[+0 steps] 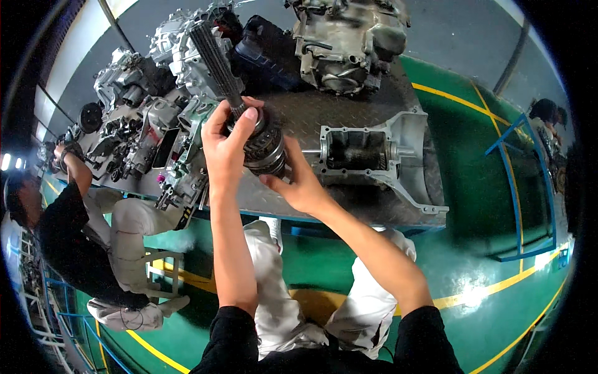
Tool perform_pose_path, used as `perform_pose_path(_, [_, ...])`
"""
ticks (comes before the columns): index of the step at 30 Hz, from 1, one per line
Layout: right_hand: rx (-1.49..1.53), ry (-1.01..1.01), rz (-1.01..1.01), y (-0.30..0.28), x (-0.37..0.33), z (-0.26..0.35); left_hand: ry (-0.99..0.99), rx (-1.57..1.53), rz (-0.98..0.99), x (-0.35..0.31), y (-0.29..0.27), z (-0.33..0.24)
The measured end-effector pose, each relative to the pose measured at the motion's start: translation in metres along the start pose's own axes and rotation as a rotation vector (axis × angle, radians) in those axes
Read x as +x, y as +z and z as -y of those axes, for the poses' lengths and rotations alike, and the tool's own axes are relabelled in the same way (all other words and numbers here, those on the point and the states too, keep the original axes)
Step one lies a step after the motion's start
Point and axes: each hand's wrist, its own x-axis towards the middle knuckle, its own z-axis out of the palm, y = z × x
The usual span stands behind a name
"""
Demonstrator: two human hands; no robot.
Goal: The person disassembles a transmission assembly by lifting the gear shaft from the casing, sliding gears and bearings off the shaft by hand, and placing the components onto the workbench.
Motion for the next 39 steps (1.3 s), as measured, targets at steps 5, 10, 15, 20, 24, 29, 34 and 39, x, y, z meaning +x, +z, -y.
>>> perform_pose_path(5, [0.154,-0.085,-0.219,0.021,-0.005,-0.030,-0.016,-0.007,-0.014,0.002,-0.003,0.009])
perform_pose_path(10, [-0.090,-0.085,-0.215,0.014,-0.008,-0.039,-0.001,-0.008,-0.041,0.002,0.001,0.007])
perform_pose_path(15, [0.053,0.075,-0.067,0.014,-0.010,-0.026,0.019,-0.049,-0.070,0.003,-0.007,0.015])
perform_pose_path(20, [0.163,0.035,-0.087,0.022,-0.008,-0.034,0.014,-0.040,-0.065,0.003,-0.006,0.011])
perform_pose_path(24, [0.175,0.040,-0.001,0.030,-0.005,-0.021,0.004,-0.045,-0.068,-0.001,-0.016,0.005])
perform_pose_path(29, [-0.013,-0.001,-0.146,0.038,-0.005,-0.044,-0.057,0.157,0.089,0.006,-0.033,-0.034])
perform_pose_path(34, [-0.080,-0.078,-0.134,0.051,-0.003,-0.044,-0.076,0.110,-0.169,-0.001,-0.044,-0.030])
perform_pose_path(39, [-0.339,-0.065,-0.064,0.049,-0.004,-0.021,-0.090,-0.269,-0.386,-0.020,-0.087,-0.022])
